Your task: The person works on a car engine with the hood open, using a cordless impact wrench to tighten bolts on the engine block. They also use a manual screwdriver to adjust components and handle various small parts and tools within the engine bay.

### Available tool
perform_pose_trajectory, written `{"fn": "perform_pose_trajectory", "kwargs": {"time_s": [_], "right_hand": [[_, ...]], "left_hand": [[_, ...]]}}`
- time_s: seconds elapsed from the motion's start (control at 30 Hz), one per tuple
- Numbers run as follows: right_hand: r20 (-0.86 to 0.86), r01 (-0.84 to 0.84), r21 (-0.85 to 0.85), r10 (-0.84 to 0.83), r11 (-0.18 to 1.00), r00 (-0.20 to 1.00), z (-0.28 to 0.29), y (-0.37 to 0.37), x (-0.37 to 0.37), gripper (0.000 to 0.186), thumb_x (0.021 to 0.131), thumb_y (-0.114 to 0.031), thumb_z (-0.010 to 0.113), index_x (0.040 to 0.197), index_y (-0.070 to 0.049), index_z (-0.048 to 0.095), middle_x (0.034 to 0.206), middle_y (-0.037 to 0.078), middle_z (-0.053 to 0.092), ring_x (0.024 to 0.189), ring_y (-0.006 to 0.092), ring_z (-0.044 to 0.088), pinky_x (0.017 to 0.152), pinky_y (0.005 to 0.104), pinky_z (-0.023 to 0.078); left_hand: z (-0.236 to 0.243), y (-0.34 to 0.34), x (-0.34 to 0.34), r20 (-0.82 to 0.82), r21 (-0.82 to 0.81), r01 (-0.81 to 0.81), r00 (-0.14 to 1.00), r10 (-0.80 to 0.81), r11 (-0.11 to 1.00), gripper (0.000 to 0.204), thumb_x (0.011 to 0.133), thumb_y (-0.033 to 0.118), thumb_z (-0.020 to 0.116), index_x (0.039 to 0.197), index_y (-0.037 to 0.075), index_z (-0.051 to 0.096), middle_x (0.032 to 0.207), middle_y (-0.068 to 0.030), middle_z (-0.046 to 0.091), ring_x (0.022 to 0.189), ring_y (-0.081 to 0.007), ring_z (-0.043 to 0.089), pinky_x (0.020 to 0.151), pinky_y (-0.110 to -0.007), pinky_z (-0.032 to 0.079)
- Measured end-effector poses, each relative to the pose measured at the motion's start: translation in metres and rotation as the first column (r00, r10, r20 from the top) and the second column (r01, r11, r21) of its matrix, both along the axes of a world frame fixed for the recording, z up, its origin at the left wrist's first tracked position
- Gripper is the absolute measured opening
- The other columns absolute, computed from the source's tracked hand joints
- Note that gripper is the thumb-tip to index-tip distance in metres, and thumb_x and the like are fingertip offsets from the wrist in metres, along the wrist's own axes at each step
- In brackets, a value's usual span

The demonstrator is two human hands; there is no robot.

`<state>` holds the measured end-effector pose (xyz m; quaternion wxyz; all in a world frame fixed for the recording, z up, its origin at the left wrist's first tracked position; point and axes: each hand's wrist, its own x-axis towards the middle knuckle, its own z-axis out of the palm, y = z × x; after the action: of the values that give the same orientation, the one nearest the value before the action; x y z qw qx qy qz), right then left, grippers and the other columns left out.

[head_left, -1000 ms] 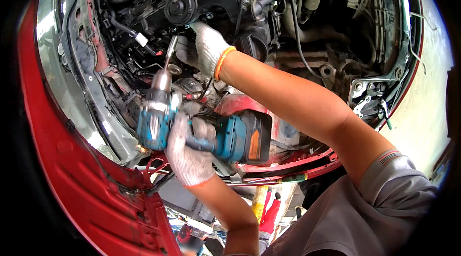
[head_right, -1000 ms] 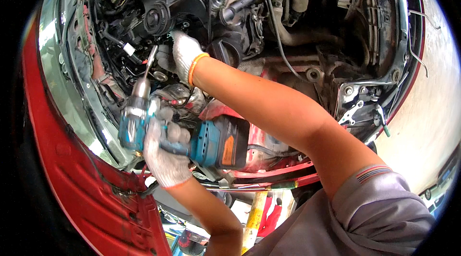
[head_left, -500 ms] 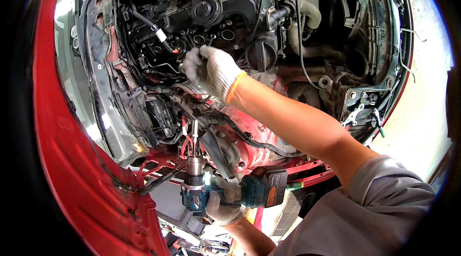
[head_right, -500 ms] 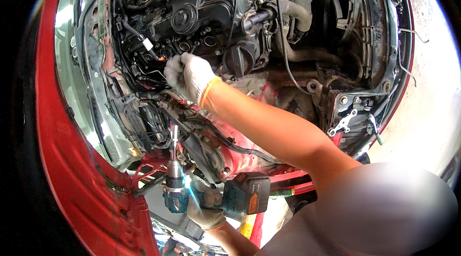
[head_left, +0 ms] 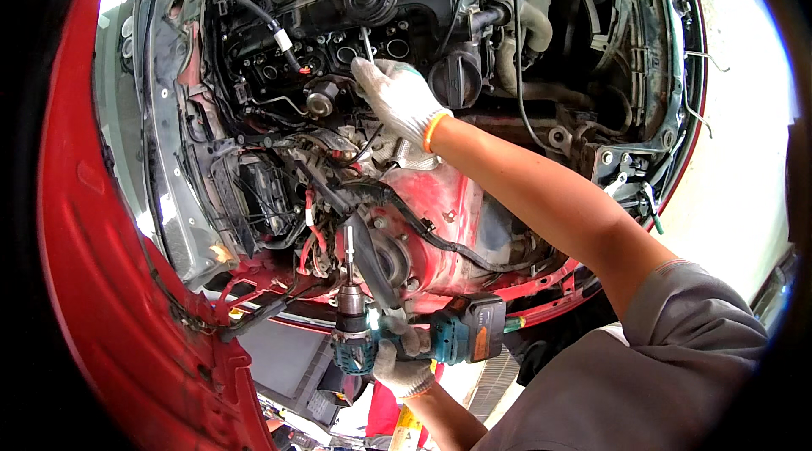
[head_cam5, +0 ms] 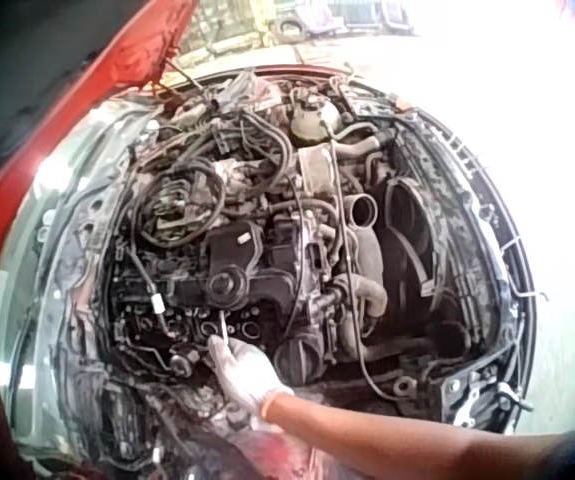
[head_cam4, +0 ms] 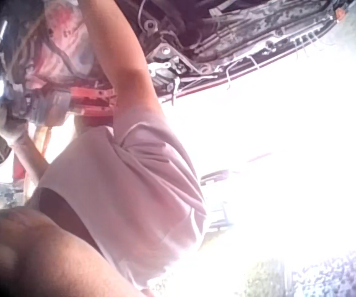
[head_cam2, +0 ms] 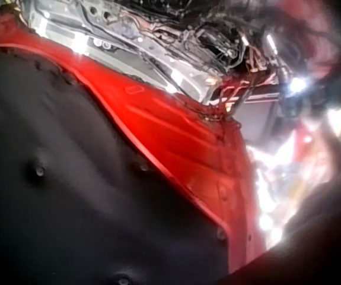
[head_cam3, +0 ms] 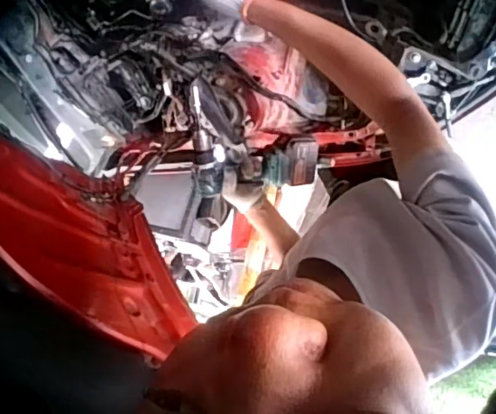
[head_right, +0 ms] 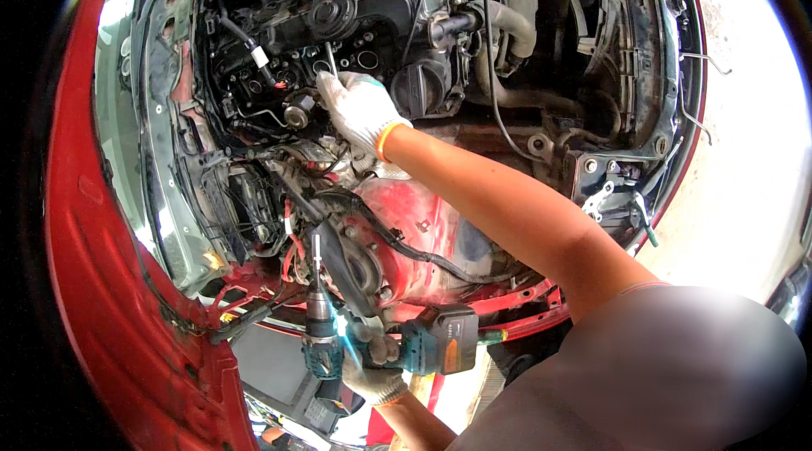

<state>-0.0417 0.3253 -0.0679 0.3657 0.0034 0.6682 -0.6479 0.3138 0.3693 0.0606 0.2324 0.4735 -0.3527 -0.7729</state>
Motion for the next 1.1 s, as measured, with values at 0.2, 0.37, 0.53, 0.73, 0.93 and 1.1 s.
{"fn": "perform_pose_trajectory", "kwargs": {"time_s": [0.2,0.37,0.53,0.73,0.93,1.1], "right_hand": [[0.165,0.23,-0.038,-0.221,0.972,0.961,-0.035,-0.04,-0.003,0.03,0.095,-0.023,0.055,0.116,-0.002,0.061,0.078,0.003,0.06,0.064,0.0143,0.054,0.058,0.0316,0.045],[0.286,0.334,0.032,-0.329,0.942,0.9,-0.056,-0.057,-0.029,0.034,0.089,-0.036,0.072,0.078,-0.005,0.061,0.067,0.003,0.055,0.054,0.016,0.047,0.051,0.0344,0.038],[-0.085,0.081,0.355,-0.054,0.931,0.995,-0.036,-0.07,-0.035,0.045,0.097,-0.037,0.05,0.092,0.003,0.071,0.092,0.024,0.073,0.088,0.0369,0.072,0.077,0.0443,0.055],[-0.241,-0.004,0.506,0.145,0.863,0.96,-0.025,-0.073,-0.022,0.049,0.101,-0.032,0.039,0.107,0.002,0.073,0.11,0.028,0.071,0.109,0.0416,0.069,0.097,0.0461,0.053],[-0.488,0.212,0.499,0.07,0.84,0.87,-0.069,-0.065,-0.053,0.057,0.098,-0.042,0.042,0.097,0.004,0.076,0.104,0.029,0.072,0.106,0.0429,0.069,0.097,0.0488,0.052],[-0.453,0.271,0.494,-0.022,0.826,0.891,-0.06,-0.066,-0.052,0.058,0.098,-0.044,0.044,0.1,0.004,0.076,0.106,0.029,0.072,0.108,0.0429,0.069,0.096,0.0481,0.052]], "left_hand": [[-0.011,0.002,0.042,-0.237,0.054,0.035,0.971,-0.021,0.998,0.034,0.098,0.034,0.063,0.104,0.002,0.055,0.065,-0.0033,0.044,0.048,-0.0134,0.037,0.049,-0.03,0.035],[-0.005,0.012,0.056,-0.225,0.041,-0.009,0.974,0.018,0.999,0.033,0.098,0.029,0.065,0.11,0.0,0.056,0.083,-0.0039,0.055,0.053,-0.0141,0.042,0.053,-0.033,0.04],[-0.011,0.024,0.087,-0.268,0.117,0.018,0.963,0.014,0.993,0.036,0.1,0.029,0.061,0.115,-0.003,0.058,0.08,-0.0058,0.056,0.057,-0.0142,0.043,0.06,-0.036,0.042],[-0.018,0.033,0.093,-0.331,0.083,-0.005,0.943,0.032,0.997,0.033,0.097,0.026,0.064,0.116,-0.001,0.057,0.099,-0.0076,0.064,0.055,-0.0141,0.044,0.055,-0.035,0.039],[-0.047,0.029,0.093,-0.384,0.178,-0.036,0.918,0.103,0.983,0.029,0.096,0.032,0.066,0.105,0.008,0.052,0.062,0.0009,0.04,0.05,-0.0126,0.033,0.052,-0.031,0.028],[-0.072,0.032,0.103,-0.488,0.307,-0.043,0.851,0.196,0.951,0.064,0.095,0.021,0.069,0.149,0.004,0.039,0.109,-0.0057,0.062,0.061,-0.0114,0.046,0.059,-0.03,0.044]]}}
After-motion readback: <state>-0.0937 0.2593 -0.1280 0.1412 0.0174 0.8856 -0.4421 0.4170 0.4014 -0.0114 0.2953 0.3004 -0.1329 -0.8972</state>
